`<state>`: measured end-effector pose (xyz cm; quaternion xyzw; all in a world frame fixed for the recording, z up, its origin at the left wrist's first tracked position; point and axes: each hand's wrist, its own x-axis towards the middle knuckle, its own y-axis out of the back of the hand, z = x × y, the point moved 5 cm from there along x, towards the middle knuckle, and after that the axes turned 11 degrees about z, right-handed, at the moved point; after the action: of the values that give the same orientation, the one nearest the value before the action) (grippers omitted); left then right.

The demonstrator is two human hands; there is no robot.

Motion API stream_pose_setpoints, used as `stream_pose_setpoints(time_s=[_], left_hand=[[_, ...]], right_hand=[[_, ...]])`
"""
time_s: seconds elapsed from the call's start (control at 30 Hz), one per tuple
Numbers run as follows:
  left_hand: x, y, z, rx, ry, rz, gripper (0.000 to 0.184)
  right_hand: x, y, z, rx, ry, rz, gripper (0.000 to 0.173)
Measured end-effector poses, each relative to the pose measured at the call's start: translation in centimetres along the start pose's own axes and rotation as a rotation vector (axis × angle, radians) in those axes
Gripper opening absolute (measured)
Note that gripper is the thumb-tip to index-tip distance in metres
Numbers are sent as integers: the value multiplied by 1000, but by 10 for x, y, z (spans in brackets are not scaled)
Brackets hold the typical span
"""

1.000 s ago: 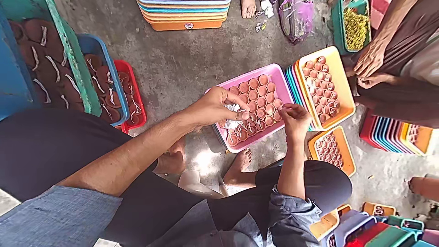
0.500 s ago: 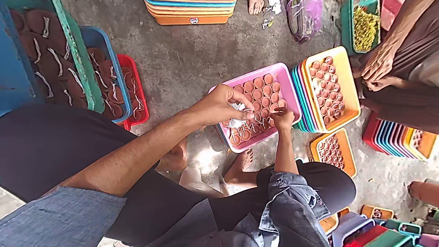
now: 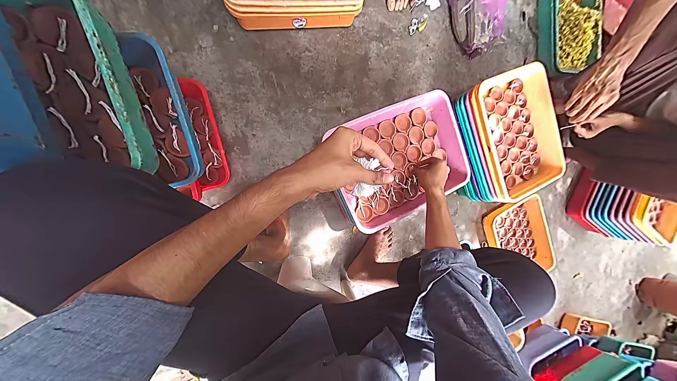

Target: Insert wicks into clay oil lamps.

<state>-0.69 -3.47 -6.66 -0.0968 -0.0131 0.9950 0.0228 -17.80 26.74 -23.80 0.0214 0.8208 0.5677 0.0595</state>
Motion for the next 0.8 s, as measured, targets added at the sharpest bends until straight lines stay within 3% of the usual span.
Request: stream_pose_setpoints(time_s=[0.23,0.43,0.6,0.8], left_hand=[[0,0,1,56,-12,6,24],[0,-2,4,-4,-52,22,26],[0,-2,10,-42,-142,75,35],[0,-4,15,-67,-284,83,42]], right_hand=[[-3,18,-4,44,14,20,37],[-20,92,-46,324,132,103,28],[-82,145,-104,722,193,-123,19],[-147,129,-127,1129,187,-483,24]])
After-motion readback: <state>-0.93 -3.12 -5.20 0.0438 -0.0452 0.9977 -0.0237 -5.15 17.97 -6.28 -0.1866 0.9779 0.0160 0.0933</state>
